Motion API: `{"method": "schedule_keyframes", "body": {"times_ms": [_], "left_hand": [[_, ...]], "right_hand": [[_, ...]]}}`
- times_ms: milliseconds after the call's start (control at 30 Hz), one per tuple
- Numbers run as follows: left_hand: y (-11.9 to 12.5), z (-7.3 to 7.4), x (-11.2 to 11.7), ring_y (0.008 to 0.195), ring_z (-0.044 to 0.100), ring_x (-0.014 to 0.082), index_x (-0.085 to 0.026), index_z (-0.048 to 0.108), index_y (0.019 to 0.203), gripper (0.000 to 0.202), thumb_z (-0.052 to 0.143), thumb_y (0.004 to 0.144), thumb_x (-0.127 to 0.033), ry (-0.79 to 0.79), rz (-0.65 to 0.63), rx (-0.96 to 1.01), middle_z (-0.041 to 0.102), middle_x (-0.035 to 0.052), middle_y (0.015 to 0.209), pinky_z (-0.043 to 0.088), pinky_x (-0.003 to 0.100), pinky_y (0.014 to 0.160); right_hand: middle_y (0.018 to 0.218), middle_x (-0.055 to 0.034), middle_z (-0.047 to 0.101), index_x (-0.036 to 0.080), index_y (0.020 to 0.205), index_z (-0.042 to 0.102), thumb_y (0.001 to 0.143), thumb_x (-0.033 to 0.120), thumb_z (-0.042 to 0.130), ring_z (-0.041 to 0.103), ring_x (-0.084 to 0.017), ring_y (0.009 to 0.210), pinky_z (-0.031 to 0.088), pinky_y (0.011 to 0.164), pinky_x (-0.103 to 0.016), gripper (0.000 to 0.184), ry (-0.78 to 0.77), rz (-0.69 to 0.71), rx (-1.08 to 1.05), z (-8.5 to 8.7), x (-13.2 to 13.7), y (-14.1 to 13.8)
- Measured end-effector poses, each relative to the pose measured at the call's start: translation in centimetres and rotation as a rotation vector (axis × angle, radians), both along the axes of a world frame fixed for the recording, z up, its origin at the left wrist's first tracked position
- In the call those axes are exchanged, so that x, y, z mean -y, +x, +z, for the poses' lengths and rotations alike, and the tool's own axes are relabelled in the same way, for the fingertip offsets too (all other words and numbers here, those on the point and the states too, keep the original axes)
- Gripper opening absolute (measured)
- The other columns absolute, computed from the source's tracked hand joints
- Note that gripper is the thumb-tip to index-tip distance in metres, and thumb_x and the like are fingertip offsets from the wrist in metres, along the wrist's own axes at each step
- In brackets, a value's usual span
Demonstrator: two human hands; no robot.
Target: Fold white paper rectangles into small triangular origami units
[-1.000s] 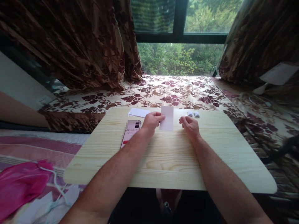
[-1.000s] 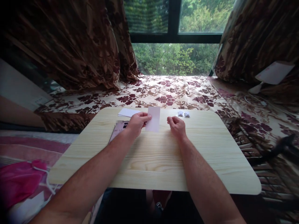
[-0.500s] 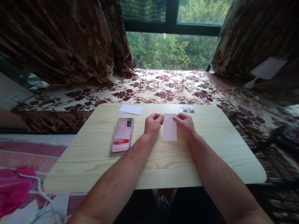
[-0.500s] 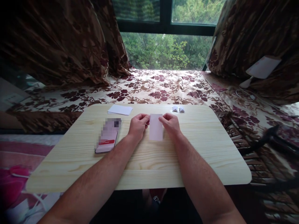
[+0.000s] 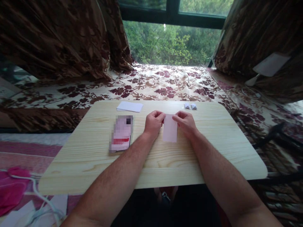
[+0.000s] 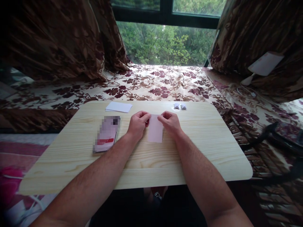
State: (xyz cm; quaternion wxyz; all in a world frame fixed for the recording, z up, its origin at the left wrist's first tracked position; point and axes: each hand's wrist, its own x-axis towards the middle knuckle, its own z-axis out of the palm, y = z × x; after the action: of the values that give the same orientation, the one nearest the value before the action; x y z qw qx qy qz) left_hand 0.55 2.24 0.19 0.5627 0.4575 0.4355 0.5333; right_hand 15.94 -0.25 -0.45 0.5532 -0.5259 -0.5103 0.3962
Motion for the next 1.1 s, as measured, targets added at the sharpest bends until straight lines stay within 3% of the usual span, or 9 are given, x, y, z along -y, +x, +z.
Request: {"method": "schedule_keyframes", "body": {"times_ms": [433,700,767,833,933,1000,1100], "left_hand": [[-0.1,-0.2,-0.3,0.047,0.045,0.0074,-0.015,0.060,0.069,0.017,0.070,0.069,-0.029,-0.019,0.048,0.057,0.060,0.0005,0.059,0.032,0.021,0.044],[-0.2,-1.0,-0.5,0.047,0.052,0.0096,-0.014,0.064,0.068,0.016,0.072,0.067,-0.027,0.034,0.147,-0.148,0.060,0.0008,0.057,0.040,0.021,0.044],[-0.2,-1.0,-0.5,0.054,0.060,0.0120,-0.012,0.068,0.079,0.016,0.072,0.066,-0.021,0.009,0.140,-0.113,0.067,0.0047,0.067,0.046,0.022,0.050],[-0.1,-0.8,-0.6,0.074,0.070,0.0167,-0.011,0.068,0.103,0.037,0.071,0.066,-0.013,-0.029,0.141,0.019,0.073,0.0128,0.098,0.054,0.025,0.061],[0.1,-0.6,-0.6,0.104,0.069,0.0230,-0.013,0.055,0.130,0.066,0.065,0.066,-0.003,-0.067,0.144,0.133,0.060,0.0201,0.133,0.057,0.028,0.073],[0.2,-0.6,-0.6,0.107,0.068,0.0247,-0.013,0.053,0.132,0.068,0.063,0.066,-0.001,-0.082,0.141,0.116,0.057,0.0212,0.136,0.057,0.028,0.073],[0.2,-0.9,-0.7,0.097,0.070,0.0228,-0.013,0.058,0.122,0.057,0.062,0.066,-0.003,-0.073,0.176,0.074,0.063,0.0174,0.124,0.058,0.029,0.070]], "right_hand": [[0.050,0.0050,0.049,0.019,0.060,0.057,0.069,0.031,0.071,0.041,-0.009,0.046,0.029,0.045,-0.025,0.021,-0.017,-0.145,-0.072,1.1,0.3,0.0],[0.048,0.0053,0.049,0.019,0.060,0.057,0.069,0.032,0.071,0.041,-0.009,0.044,0.029,0.045,-0.025,0.021,-0.045,-0.112,-0.067,0.6,-0.1,0.2],[0.049,0.0052,0.049,0.019,0.059,0.056,0.070,0.031,0.071,0.041,-0.009,0.044,0.029,0.044,-0.025,0.022,-0.045,-0.111,-0.068,0.6,-0.1,0.2],[0.050,0.0049,0.050,0.019,0.059,0.056,0.071,0.031,0.070,0.042,-0.009,0.044,0.030,0.045,-0.025,0.022,-0.039,-0.112,-0.068,0.6,-0.1,0.2],[0.051,0.0048,0.051,0.019,0.060,0.057,0.071,0.030,0.071,0.042,-0.009,0.045,0.030,0.045,-0.024,0.021,-0.042,-0.115,-0.071,0.5,0.0,0.2],[0.050,0.0050,0.051,0.019,0.060,0.057,0.071,0.031,0.071,0.042,-0.009,0.044,0.030,0.045,-0.025,0.022,-0.049,-0.118,-0.067,0.5,0.0,0.2],[0.049,0.0053,0.050,0.019,0.060,0.058,0.071,0.033,0.071,0.041,-0.009,0.044,0.029,0.045,-0.025,0.022,-0.051,-0.124,-0.064,0.6,-0.1,0.2]]}}
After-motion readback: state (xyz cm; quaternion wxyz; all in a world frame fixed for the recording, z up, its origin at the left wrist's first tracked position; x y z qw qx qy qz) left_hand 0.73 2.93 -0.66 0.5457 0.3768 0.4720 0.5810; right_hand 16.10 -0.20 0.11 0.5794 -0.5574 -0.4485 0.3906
